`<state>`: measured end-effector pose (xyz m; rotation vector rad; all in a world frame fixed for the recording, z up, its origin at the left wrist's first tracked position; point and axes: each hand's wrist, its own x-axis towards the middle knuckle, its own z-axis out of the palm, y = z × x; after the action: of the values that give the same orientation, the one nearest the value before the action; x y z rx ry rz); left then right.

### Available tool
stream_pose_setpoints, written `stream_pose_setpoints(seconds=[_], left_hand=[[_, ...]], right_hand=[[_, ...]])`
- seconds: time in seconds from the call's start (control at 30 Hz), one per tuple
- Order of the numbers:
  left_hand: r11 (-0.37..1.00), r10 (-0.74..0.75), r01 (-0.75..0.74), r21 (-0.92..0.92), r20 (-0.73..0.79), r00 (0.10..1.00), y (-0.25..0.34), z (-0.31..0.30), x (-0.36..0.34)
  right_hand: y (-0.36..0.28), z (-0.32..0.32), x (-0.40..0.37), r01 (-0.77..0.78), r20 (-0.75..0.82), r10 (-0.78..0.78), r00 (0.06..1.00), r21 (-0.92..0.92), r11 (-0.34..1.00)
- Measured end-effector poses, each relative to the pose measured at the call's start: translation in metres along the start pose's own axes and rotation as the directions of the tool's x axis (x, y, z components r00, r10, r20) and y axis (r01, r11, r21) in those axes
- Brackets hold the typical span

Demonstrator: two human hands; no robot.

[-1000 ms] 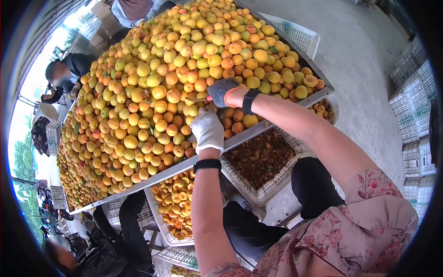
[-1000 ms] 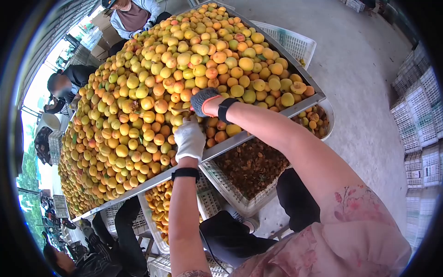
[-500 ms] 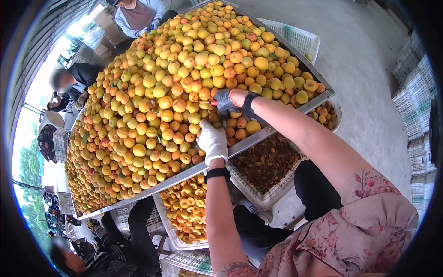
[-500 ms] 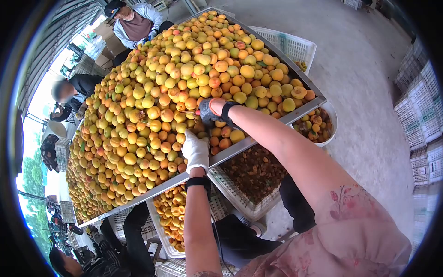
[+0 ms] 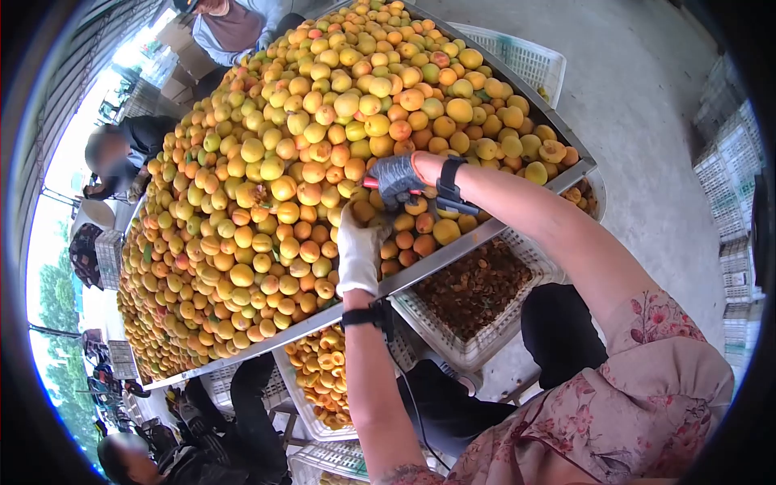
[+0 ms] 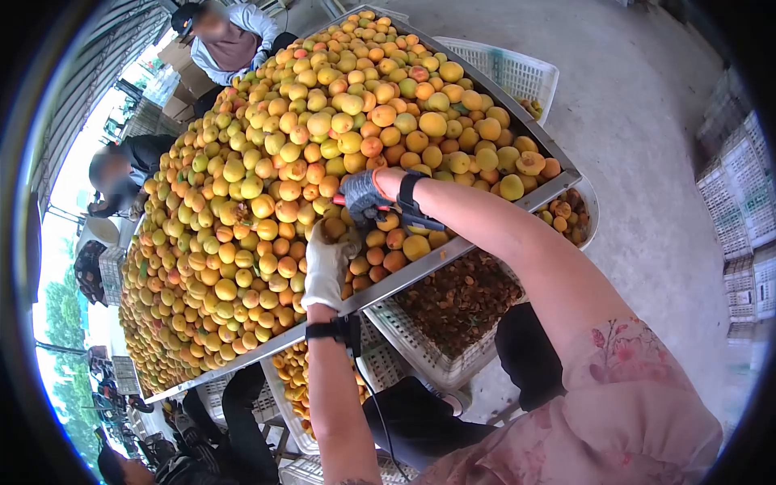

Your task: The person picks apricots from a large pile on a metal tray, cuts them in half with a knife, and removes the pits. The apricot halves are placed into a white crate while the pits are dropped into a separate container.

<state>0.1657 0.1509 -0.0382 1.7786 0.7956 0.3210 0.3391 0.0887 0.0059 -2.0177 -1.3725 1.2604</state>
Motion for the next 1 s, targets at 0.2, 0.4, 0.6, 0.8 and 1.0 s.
stream_pose_setpoints(seconds=[0.2, 0.4, 0.6, 0.8, 1.0], left_hand=[[0.949, 0.283, -0.264, 0.171, -0.095, 0.954, 0.094, 0.026, -0.073], [0.929, 0.341, -0.369, 0.019, 0.341, 0.876, 0.195, 0.142, -0.04], [0.4, 0.314, 0.183, -0.898, 0.322, 0.893, 0.201, 0.233, 0.063], [0.961, 0.271, -0.266, 0.078, -0.057, 0.961, 0.134, 0.069, -0.007], [0.902, -0.134, 0.193, 0.385, -0.176, 0.975, 0.087, -0.021, -0.008]], right_hand=[[-0.018, -0.011, -0.124, 0.151, -0.257, -0.105, 0.961, 0.167, 0.974], [0.062, -0.051, -0.26, 0.363, -0.817, -0.27, 0.509, -0.08, 0.928], [0.15, -0.225, -0.256, -0.34, -0.968, -0.08, 0.24, -0.161, 0.926], [0.139, -0.157, -0.206, 0.066, -0.899, -0.03, 0.436, -0.002, 0.998], [0.03, -0.06, -0.114, 0.207, -0.541, -0.311, 0.782, -0.245, 0.947]])
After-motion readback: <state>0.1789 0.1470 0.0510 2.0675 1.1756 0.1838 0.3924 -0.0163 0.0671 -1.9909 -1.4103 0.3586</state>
